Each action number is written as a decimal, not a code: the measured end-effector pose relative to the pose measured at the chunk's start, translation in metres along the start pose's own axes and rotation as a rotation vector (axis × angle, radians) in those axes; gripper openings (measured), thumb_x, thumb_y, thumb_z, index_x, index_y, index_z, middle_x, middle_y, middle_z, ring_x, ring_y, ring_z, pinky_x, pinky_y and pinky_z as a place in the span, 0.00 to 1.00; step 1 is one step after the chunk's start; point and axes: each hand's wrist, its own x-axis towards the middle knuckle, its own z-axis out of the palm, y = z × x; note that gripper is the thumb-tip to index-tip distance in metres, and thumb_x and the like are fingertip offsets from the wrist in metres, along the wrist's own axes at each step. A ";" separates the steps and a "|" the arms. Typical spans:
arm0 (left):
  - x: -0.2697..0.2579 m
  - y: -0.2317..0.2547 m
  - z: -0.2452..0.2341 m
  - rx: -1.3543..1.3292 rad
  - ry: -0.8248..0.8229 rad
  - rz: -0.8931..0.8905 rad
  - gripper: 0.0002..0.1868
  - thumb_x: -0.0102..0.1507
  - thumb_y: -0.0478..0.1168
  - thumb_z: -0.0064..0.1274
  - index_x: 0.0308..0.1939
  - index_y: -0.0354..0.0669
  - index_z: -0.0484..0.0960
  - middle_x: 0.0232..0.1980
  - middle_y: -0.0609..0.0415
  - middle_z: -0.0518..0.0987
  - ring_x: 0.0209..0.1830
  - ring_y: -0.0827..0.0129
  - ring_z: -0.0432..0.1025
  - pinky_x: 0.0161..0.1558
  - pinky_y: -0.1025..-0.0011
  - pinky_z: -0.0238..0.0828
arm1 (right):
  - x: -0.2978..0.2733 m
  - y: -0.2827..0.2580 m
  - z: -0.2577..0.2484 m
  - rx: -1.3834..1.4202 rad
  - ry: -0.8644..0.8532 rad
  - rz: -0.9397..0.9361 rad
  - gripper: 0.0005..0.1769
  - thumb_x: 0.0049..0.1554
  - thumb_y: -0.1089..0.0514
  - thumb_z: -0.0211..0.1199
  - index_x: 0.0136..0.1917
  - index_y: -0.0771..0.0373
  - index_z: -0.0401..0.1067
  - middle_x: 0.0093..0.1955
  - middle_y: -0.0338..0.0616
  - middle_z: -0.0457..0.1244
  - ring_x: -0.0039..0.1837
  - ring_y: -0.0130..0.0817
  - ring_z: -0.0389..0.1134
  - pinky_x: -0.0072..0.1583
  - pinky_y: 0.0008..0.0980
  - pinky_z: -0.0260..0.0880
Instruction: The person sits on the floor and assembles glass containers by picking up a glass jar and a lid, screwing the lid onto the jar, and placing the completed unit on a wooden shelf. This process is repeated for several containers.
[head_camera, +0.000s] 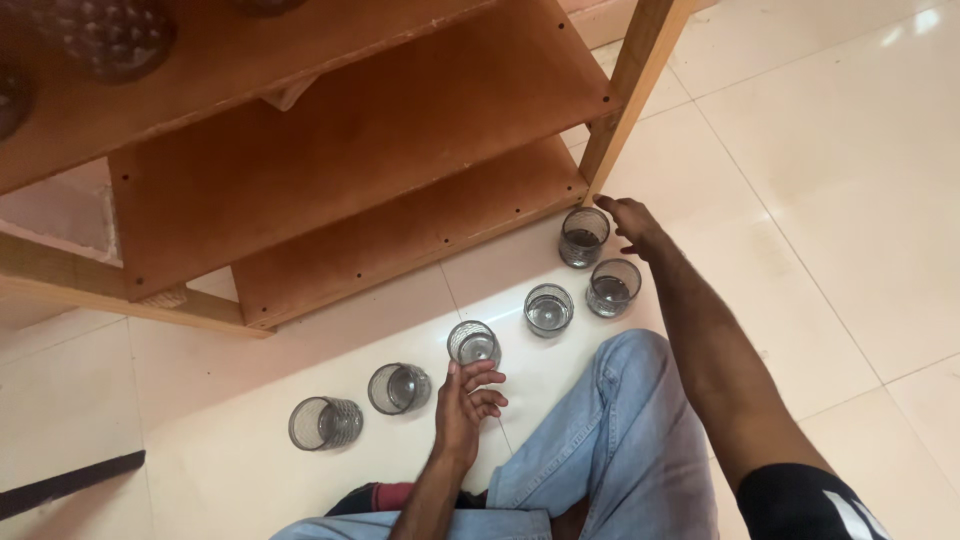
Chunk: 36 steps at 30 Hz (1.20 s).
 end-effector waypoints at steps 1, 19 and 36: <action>0.000 0.000 0.000 0.007 0.008 -0.007 0.37 0.70 0.64 0.28 0.57 0.35 0.77 0.45 0.47 0.82 0.33 0.67 0.76 0.36 0.71 0.72 | 0.001 0.000 0.003 0.009 -0.038 0.024 0.47 0.55 0.29 0.58 0.77 0.58 0.59 0.78 0.57 0.53 0.75 0.58 0.55 0.64 0.67 0.65; 0.009 -0.007 -0.003 0.006 0.056 -0.072 0.38 0.69 0.65 0.28 0.56 0.35 0.78 0.44 0.48 0.81 0.32 0.67 0.75 0.36 0.70 0.71 | 0.094 0.059 0.016 -0.097 -0.218 0.157 0.26 0.64 0.48 0.49 0.70 0.63 0.66 0.66 0.61 0.66 0.59 0.57 0.71 0.61 0.64 0.72; 0.009 -0.007 -0.004 0.001 0.039 -0.058 0.37 0.70 0.64 0.28 0.56 0.35 0.78 0.44 0.47 0.82 0.33 0.67 0.75 0.36 0.71 0.71 | 0.070 0.041 -0.002 -0.097 -0.254 0.125 0.28 0.66 0.50 0.45 0.76 0.63 0.61 0.71 0.58 0.63 0.69 0.51 0.69 0.63 0.66 0.69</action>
